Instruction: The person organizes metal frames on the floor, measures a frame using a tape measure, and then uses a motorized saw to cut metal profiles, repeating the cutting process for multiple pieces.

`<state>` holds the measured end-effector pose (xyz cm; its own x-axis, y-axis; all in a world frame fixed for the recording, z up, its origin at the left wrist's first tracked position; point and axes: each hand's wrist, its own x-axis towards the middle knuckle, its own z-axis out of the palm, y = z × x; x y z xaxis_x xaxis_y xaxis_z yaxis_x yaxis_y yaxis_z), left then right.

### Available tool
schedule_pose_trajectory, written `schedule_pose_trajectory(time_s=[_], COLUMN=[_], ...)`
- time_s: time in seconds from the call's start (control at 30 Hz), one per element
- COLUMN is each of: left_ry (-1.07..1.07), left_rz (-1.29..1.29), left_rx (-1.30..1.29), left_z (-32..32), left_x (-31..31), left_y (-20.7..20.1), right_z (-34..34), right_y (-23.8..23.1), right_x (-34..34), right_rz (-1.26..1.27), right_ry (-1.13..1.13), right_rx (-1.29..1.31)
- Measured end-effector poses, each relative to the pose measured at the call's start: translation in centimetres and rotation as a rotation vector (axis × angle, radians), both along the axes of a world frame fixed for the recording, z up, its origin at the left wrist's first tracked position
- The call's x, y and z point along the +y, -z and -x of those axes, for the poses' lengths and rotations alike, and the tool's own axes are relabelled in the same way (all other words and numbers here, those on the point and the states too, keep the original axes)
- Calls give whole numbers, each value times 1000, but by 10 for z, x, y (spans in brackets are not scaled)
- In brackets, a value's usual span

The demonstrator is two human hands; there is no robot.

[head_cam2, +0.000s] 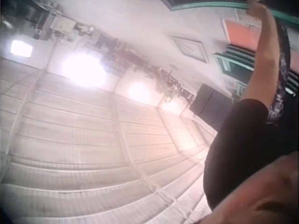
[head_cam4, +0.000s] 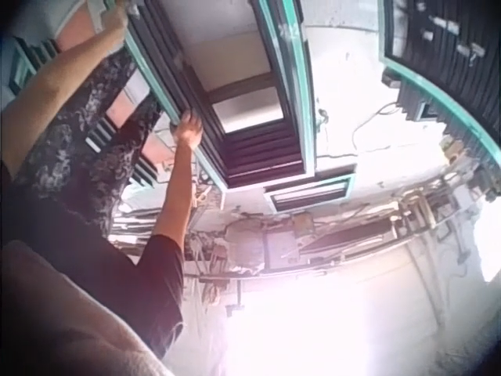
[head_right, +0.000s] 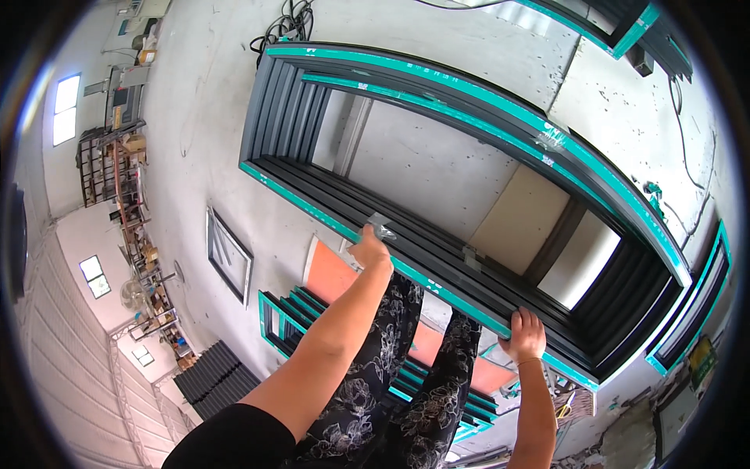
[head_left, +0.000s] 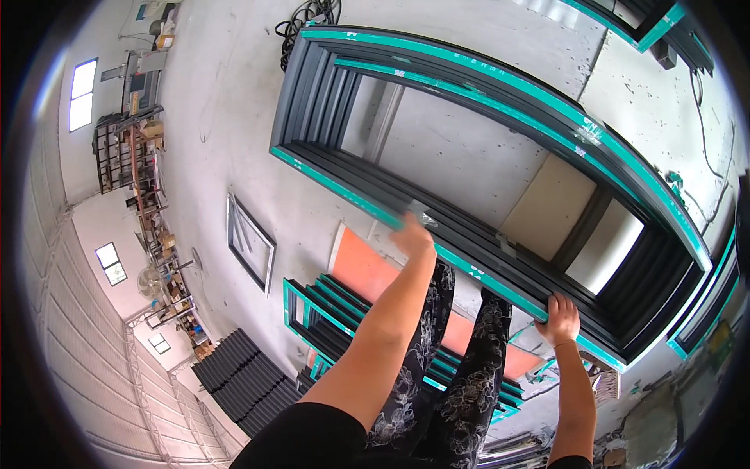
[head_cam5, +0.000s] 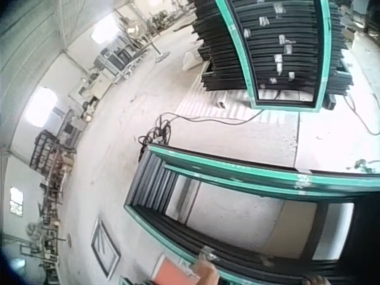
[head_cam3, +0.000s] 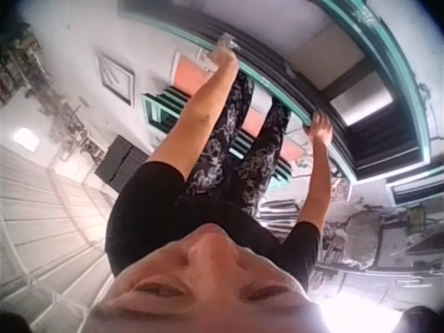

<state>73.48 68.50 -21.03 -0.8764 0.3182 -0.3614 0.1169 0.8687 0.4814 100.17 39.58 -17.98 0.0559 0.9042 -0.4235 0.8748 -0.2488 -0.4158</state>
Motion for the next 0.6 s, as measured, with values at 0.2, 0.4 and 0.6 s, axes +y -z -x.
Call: schedule_pose_trajectory(time_s=[0.2, 0.4, 0.6], left_ry=[13, 128, 103], left_rz=[-20, 108, 61], left_rx=[-24, -313, -432], left_z=[5, 41, 38], left_x=[1, -4, 7], left_y=[9, -7, -51], right_z=[3, 23, 23], right_y=[-4, -34, -74], right_x=[6, 20, 33], right_rz=[57, 179, 211], right_ry=[37, 215, 166], right_rx=[-50, -177, -132])
